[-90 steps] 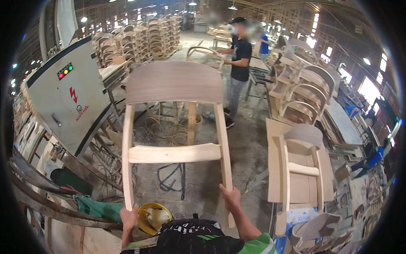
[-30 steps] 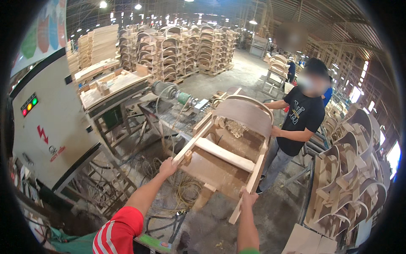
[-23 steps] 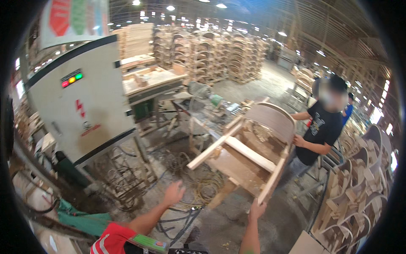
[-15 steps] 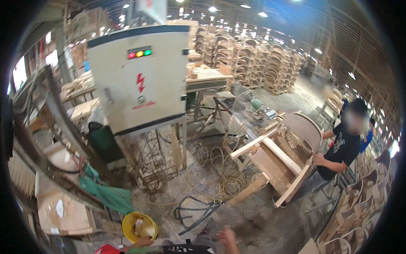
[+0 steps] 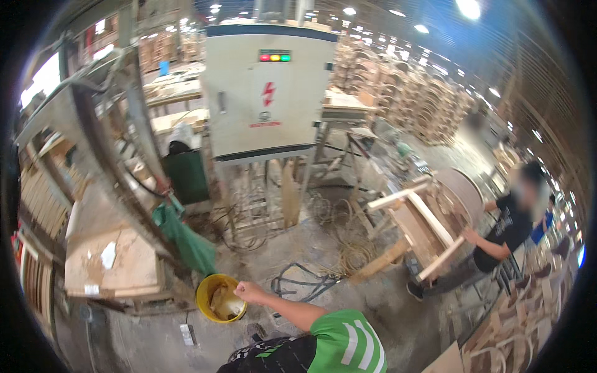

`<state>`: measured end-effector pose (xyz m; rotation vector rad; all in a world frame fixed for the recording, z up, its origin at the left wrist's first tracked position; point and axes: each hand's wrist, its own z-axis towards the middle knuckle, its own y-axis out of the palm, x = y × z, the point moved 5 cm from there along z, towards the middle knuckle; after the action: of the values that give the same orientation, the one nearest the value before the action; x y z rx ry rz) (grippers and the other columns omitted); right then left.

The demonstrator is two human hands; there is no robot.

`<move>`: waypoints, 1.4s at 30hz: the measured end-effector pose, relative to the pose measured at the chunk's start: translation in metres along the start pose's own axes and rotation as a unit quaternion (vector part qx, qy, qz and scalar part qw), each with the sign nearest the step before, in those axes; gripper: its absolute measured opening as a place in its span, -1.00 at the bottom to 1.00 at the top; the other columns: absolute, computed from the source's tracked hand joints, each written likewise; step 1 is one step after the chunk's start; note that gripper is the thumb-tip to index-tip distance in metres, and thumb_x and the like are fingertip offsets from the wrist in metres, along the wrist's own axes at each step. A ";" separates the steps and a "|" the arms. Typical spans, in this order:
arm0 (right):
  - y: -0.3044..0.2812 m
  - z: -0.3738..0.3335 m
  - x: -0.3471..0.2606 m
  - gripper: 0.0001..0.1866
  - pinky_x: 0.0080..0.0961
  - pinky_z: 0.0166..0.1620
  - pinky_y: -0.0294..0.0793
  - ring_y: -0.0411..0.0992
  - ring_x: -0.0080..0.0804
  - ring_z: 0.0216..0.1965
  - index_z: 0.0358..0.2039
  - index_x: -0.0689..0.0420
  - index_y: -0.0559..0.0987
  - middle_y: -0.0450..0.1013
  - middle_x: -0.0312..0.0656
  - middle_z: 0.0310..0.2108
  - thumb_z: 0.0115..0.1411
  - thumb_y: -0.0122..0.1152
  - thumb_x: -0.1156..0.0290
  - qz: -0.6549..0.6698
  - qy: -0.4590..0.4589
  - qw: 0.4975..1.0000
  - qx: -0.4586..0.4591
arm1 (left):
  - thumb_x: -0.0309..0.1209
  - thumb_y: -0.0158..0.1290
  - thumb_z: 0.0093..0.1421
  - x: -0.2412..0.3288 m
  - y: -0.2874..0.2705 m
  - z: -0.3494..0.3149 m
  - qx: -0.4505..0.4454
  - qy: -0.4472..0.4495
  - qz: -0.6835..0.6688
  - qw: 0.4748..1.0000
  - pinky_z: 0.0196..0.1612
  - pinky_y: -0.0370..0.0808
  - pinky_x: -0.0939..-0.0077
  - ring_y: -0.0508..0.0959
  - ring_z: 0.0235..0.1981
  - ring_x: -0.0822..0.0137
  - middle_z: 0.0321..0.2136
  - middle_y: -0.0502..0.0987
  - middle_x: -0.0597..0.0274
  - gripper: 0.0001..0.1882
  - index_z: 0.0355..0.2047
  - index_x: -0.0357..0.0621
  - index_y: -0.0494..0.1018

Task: The person repeatedly picks up wooden chair frames and curved backrests, aligns the backrests onto the frames, and places the assembled chairs onto a machine. The person then retrieves new frames and backrests and repeats the process.

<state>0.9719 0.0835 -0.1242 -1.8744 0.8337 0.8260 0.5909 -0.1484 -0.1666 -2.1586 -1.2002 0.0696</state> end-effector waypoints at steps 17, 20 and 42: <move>0.221 -0.087 0.053 -0.74 -0.21 -0.57 0.42 0.45 -0.27 -0.59 -0.34 0.11 0.56 0.47 -0.14 -0.54 0.39 0.11 0.21 -0.114 0.288 0.921 -0.235 | 0.05 -0.02 0.23 -0.248 0.029 -0.090 0.135 -0.152 -0.422 0.883 -0.20 0.57 0.11 0.70 -0.31 0.00 -0.41 0.70 -0.03 -0.47 -0.33 -0.16 0.69; 0.261 -0.048 0.006 -0.75 -0.12 -0.56 0.44 0.46 -0.18 -0.60 -0.36 0.13 0.54 0.47 -0.10 -0.53 0.36 0.12 0.24 -0.121 0.273 0.931 -0.208 | 0.02 0.08 0.21 -0.284 -0.014 -0.082 0.199 -0.152 -0.464 0.849 -0.15 0.57 0.12 0.69 -0.28 -0.01 -0.36 0.70 -0.06 -0.53 -0.29 -0.14 0.70; 0.725 0.133 -0.466 -0.82 -0.46 -0.49 0.49 0.53 -0.42 -0.47 -0.17 0.05 0.54 0.55 -0.23 -0.37 0.35 0.26 0.24 -0.058 -0.026 0.893 -0.446 | -0.31 0.06 0.28 -0.462 -0.239 0.005 0.238 -0.218 -0.758 0.567 -0.65 0.36 0.39 0.45 -0.70 0.41 -0.64 0.53 0.30 -0.75 -0.52 -0.10 0.55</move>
<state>0.1015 0.0331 -0.1270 -2.6367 0.2850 1.3144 0.1460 -0.4166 -0.1544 -0.0947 -2.5198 0.1442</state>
